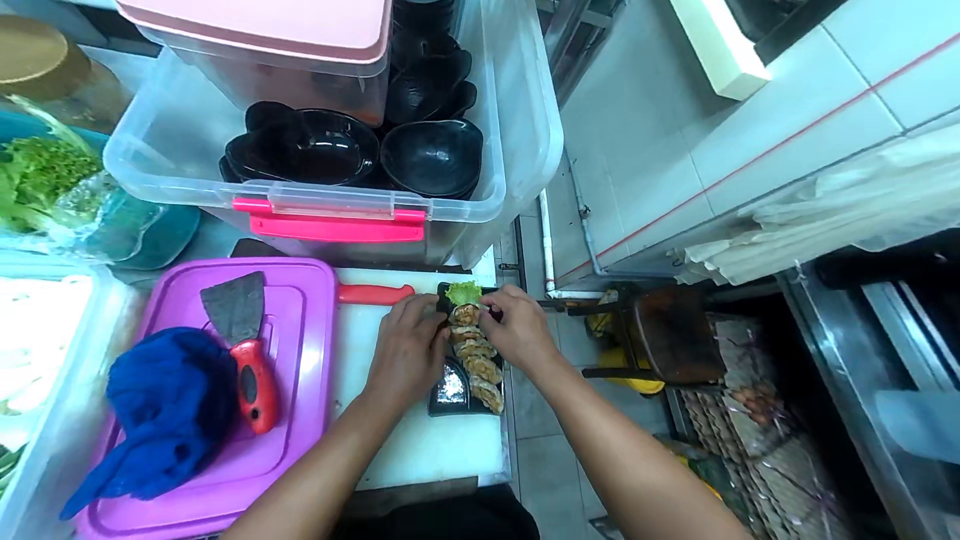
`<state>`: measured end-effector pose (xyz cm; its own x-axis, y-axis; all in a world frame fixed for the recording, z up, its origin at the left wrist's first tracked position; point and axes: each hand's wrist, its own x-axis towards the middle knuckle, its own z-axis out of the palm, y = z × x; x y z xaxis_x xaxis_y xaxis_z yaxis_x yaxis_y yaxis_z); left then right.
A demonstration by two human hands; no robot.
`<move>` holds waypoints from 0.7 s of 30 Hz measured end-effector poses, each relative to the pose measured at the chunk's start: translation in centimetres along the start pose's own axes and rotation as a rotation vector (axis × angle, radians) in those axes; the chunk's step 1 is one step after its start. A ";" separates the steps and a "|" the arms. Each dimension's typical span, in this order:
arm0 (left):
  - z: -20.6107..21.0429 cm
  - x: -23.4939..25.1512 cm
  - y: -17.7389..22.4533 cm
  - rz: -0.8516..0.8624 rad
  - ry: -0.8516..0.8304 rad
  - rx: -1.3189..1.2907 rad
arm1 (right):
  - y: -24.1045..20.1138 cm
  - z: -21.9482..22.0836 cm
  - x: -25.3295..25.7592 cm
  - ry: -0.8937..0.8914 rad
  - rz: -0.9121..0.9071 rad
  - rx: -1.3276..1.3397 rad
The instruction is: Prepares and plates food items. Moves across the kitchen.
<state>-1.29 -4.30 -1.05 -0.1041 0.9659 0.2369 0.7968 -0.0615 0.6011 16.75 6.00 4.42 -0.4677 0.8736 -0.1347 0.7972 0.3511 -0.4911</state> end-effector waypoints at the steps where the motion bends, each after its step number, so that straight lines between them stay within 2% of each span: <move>1: -0.2 0.5 0.0 -0.002 -0.004 0.003 | 0.1 0.1 0.2 -0.015 -0.017 -0.006; 6: -1.0 3.0 0.6 0.031 -0.041 0.081 | 0.9 0.5 0.9 -0.013 -0.078 0.018; 11: -0.8 4.2 0.9 0.044 -0.160 0.140 | 1.1 0.1 1.2 -0.066 -0.084 0.021; 17: -0.3 4.3 1.0 0.059 -0.152 0.134 | 1.2 -0.3 1.5 -0.087 -0.090 0.019; 21: -0.1 4.5 1.2 0.053 -0.142 0.135 | 1.3 -0.2 1.5 -0.100 -0.167 -0.006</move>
<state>-0.83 -0.07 0.79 0.0179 0.9886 0.1495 0.8727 -0.0884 0.4802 17.17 7.83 3.74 -0.6287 0.7656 -0.1366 0.7076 0.4903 -0.5088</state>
